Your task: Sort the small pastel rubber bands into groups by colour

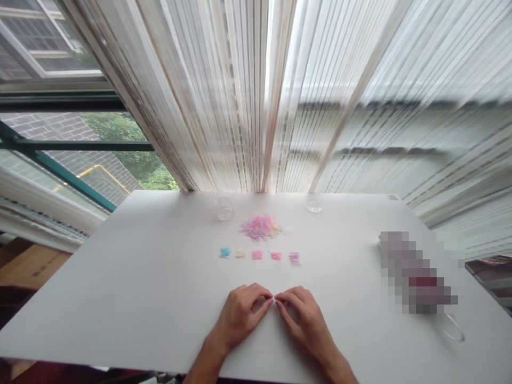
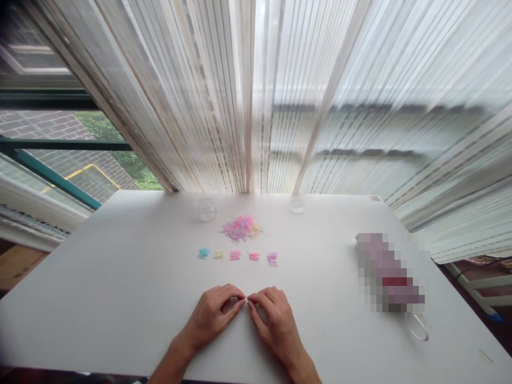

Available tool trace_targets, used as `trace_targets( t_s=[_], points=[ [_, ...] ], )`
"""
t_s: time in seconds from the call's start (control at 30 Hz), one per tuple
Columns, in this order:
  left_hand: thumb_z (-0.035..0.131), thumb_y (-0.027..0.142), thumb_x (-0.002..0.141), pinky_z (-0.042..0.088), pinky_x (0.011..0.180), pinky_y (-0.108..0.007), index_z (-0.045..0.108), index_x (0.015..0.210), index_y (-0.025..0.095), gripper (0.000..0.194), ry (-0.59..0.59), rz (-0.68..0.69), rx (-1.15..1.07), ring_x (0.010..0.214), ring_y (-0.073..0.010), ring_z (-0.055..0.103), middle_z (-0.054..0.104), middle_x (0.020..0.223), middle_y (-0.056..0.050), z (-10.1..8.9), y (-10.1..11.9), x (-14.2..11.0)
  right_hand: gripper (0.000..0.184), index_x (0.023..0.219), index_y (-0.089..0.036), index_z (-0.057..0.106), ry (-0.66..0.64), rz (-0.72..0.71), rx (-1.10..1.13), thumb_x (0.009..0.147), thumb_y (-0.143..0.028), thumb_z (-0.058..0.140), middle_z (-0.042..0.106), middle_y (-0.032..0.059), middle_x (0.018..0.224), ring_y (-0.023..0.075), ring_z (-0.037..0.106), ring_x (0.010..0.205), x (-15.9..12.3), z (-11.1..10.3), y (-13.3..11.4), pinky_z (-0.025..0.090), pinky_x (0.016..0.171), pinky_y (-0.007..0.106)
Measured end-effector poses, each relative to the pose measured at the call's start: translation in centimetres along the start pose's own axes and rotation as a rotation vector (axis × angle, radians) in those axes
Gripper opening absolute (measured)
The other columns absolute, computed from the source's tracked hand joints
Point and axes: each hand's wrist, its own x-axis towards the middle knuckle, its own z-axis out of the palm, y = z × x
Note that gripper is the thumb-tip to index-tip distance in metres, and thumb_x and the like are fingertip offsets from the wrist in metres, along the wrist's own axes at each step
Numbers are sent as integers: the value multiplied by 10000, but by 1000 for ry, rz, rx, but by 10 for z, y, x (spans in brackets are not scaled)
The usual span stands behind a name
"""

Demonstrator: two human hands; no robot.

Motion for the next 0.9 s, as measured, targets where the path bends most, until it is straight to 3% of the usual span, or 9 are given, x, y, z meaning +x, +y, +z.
trace_targets(
  t_s=[0.9],
  points=[
    [575, 167, 890, 419, 568, -223, 660, 903, 195, 91, 11, -52, -62, 531, -100, 495, 630, 716, 10, -3, 2, 1, 106, 948, -235, 660, -1, 55, 5, 966, -186, 569, 688, 30, 837, 199, 641, 765, 0, 1, 0, 507, 712, 340]
  ],
)
